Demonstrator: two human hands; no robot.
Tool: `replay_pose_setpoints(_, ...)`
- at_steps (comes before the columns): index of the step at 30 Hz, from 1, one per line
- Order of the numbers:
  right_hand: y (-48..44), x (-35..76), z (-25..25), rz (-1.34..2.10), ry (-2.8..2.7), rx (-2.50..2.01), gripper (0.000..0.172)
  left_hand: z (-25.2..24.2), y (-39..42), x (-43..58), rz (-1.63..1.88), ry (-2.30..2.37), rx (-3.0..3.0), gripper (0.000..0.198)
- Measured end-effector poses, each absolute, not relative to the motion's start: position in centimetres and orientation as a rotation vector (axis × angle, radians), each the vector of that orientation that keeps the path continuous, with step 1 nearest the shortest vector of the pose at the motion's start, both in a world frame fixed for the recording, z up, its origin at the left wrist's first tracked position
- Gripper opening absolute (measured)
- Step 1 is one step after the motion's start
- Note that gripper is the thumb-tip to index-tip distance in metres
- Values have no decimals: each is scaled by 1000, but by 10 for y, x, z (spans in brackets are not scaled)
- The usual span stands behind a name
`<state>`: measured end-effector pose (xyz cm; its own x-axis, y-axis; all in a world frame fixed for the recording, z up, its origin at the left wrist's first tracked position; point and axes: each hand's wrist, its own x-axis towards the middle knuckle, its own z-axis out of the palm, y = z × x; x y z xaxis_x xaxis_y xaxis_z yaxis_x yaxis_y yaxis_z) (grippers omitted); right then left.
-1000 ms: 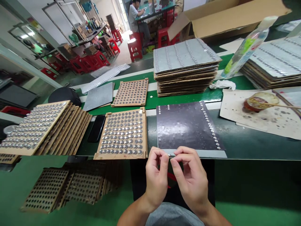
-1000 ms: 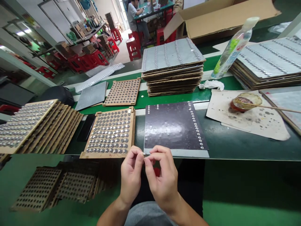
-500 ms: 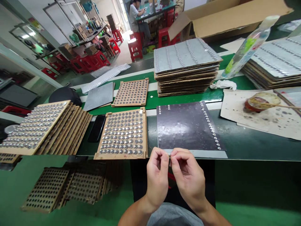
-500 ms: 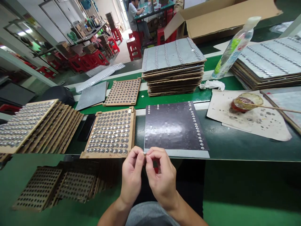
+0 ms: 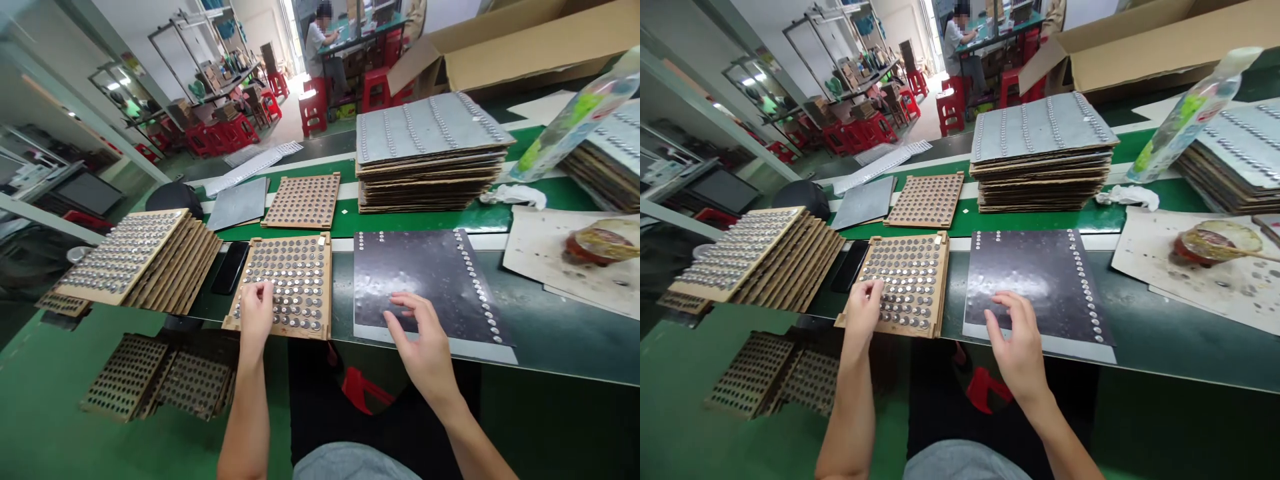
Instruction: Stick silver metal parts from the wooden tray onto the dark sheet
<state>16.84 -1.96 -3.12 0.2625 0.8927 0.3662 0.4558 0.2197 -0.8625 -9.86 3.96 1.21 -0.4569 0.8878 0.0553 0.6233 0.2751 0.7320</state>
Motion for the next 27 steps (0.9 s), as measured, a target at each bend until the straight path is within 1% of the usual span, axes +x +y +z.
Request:
replay_pose_setpoints(4, -10, 166, -39, 476, -1402, -1425, 13, 9, 54, -125, 791, 2435, 1412, 17)
replay_pose_setpoints(9, -3, 167, -44, 403, -1505, -1477, 14, -2, 47, -124, 555, 2493, 1515, 19)
replay_pose_setpoints(13, 12, 173, -46, 389, -1574, -1576, 13, -7, 43, -123, 467, 2523, 1566, 22)
replay_pose_setpoints(17, 53, 187, -44, 368, -1639, -1786, 11, -7, 42, -122, 466, 2553, 1592, 23)
replay_pose_setpoints(20, 94, 200, -41, 346, -1661, -1950, 16, -6, 40, -121, 516, 2557, 1601, 23)
replay_pose_setpoints(24, 139, 210, -40, 367, -1710, -2083, 16, -4, 36, -115, 643, 2539, 1601, 21)
replay_pose_setpoints(27, 155, 209, -42, 385, -1727, -2142, 24, -2, 31, -106, 776, 2478, 1618, 17)
